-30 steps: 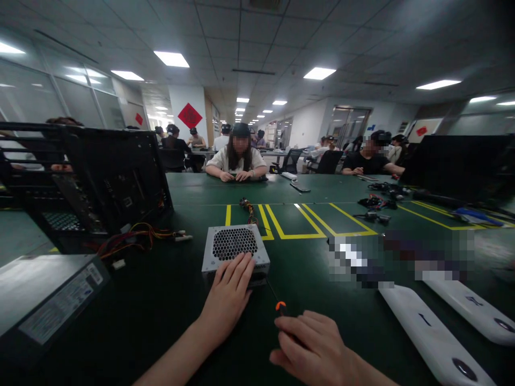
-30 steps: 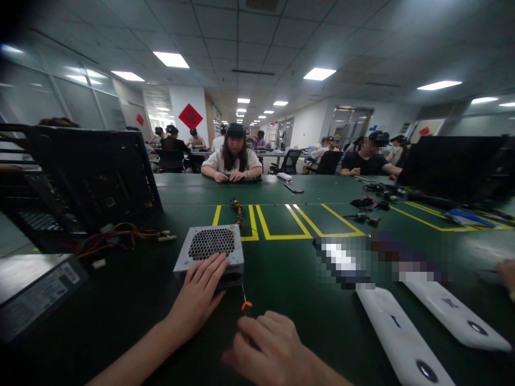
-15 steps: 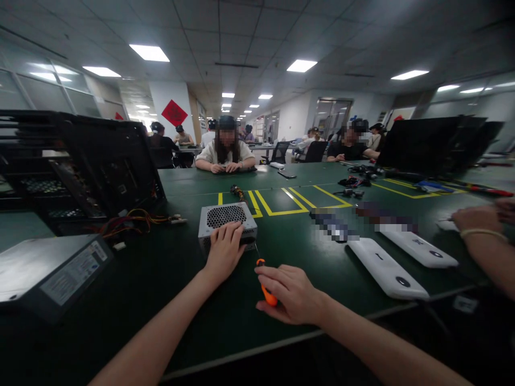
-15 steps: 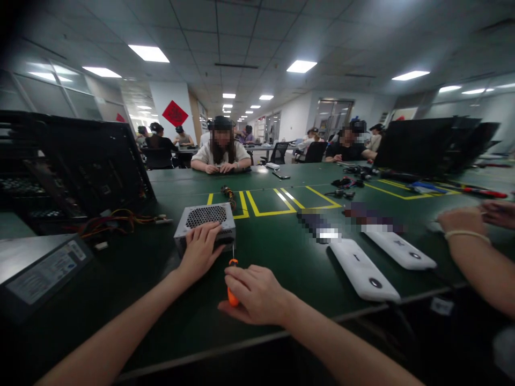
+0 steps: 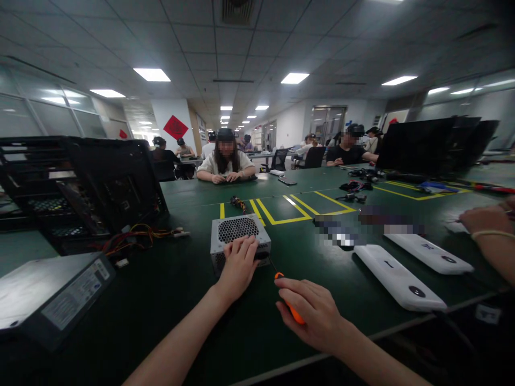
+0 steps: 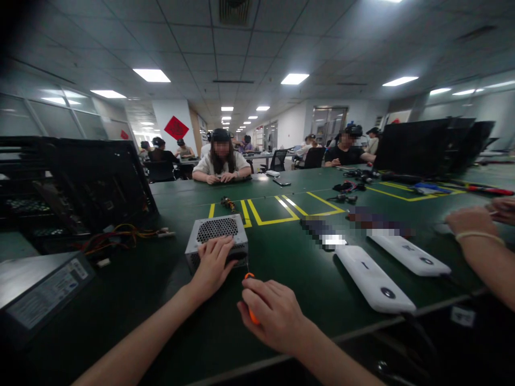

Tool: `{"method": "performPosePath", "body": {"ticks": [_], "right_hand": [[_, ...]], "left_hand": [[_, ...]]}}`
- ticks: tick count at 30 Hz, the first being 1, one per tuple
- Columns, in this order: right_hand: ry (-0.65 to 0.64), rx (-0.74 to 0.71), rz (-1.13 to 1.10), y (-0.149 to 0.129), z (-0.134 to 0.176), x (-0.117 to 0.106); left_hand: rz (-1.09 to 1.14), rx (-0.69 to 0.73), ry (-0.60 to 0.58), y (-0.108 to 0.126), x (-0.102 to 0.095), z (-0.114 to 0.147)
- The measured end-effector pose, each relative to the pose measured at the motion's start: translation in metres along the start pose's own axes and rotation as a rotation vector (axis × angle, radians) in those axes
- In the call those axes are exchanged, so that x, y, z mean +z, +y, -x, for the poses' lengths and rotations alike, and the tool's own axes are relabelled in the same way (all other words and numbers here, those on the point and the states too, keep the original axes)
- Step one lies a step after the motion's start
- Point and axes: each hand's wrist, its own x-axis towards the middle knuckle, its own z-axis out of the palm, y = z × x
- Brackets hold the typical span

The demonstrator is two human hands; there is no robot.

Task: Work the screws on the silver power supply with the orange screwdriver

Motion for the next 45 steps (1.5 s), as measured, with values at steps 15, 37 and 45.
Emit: {"method": "performPosePath", "body": {"ticks": [15, 37, 45], "right_hand": [[-0.024, 0.268, -0.170, -0.004, 0.010, -0.007], [0.100, 0.376, 0.008, -0.005, 0.019, 0.002], [-0.032, 0.316, -0.022, -0.008, 0.018, 0.002]], "left_hand": [[0.001, -0.040, -0.018, 0.003, 0.003, -0.010], [-0.085, 0.026, 0.016, 0.002, 0.007, -0.005], [-0.075, 0.010, 0.052, 0.005, 0.009, -0.005]]}}
